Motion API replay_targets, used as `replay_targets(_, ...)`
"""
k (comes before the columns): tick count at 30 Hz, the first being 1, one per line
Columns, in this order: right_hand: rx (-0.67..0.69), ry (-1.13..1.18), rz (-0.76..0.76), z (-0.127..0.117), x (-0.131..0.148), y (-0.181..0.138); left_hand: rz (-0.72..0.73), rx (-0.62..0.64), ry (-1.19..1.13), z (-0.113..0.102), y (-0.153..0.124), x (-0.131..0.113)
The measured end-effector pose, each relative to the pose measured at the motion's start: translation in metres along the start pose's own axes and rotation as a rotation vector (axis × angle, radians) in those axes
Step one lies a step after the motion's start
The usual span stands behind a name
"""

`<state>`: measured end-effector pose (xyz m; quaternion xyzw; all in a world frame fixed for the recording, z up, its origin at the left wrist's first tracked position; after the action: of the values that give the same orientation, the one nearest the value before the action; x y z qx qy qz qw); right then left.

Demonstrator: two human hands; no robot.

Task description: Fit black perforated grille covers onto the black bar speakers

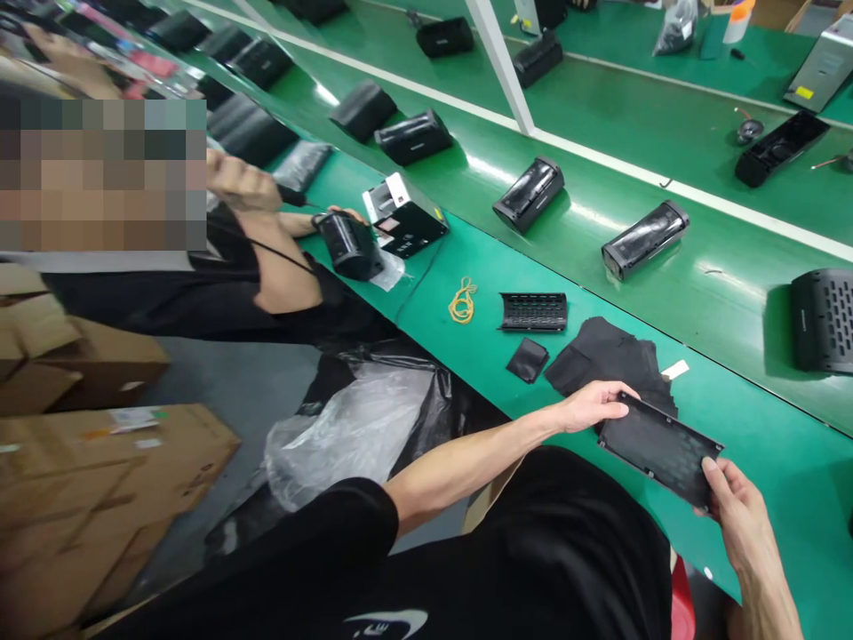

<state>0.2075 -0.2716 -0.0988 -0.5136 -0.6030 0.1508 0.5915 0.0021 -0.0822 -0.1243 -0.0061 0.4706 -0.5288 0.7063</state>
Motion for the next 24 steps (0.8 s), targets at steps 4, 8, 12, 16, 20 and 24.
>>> replay_targets(4, -0.013, 0.007, -0.019, -0.002, -0.002, -0.0002, -0.029, 0.03, -0.106, 0.0056, -0.0044, -0.0008)
replay_targets(8, -0.022, 0.036, -0.022, -0.0053, -0.0039, 0.0006, -0.021, 0.051, -0.163, 0.0102, -0.0074, -0.0043)
replay_targets(12, -0.03, 0.078, -0.03, -0.0076, -0.0011, -0.0021, -0.071, 0.021, -0.247, 0.0102, -0.0059, -0.0004)
replay_targets(16, -0.043, 0.116, -0.023, -0.0076, 0.0012, -0.0055, -0.135, -0.004, -0.283, 0.0102, -0.0056, 0.0046)
replay_targets(20, -0.045, 0.119, -0.016, -0.0065, 0.0009, -0.0064, -0.124, 0.014, -0.267, 0.0112, -0.0064, 0.0021)
replay_targets(24, -0.045, 0.12, 0.001, -0.0072, -0.0007, -0.0053, -0.096, 0.024, -0.226, 0.0086, -0.0062, 0.0018)
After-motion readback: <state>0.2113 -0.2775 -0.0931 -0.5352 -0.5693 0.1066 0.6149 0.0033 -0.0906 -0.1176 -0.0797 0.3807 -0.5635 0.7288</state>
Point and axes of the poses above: each hand's wrist, its own y-axis towards the middle knuckle, its own z-axis out of the palm, x = y × z, the point moved 7 cm from there along y, towards the middle knuckle, and after that the axes turned 9 degrees about -y, right-handed, at the moved point
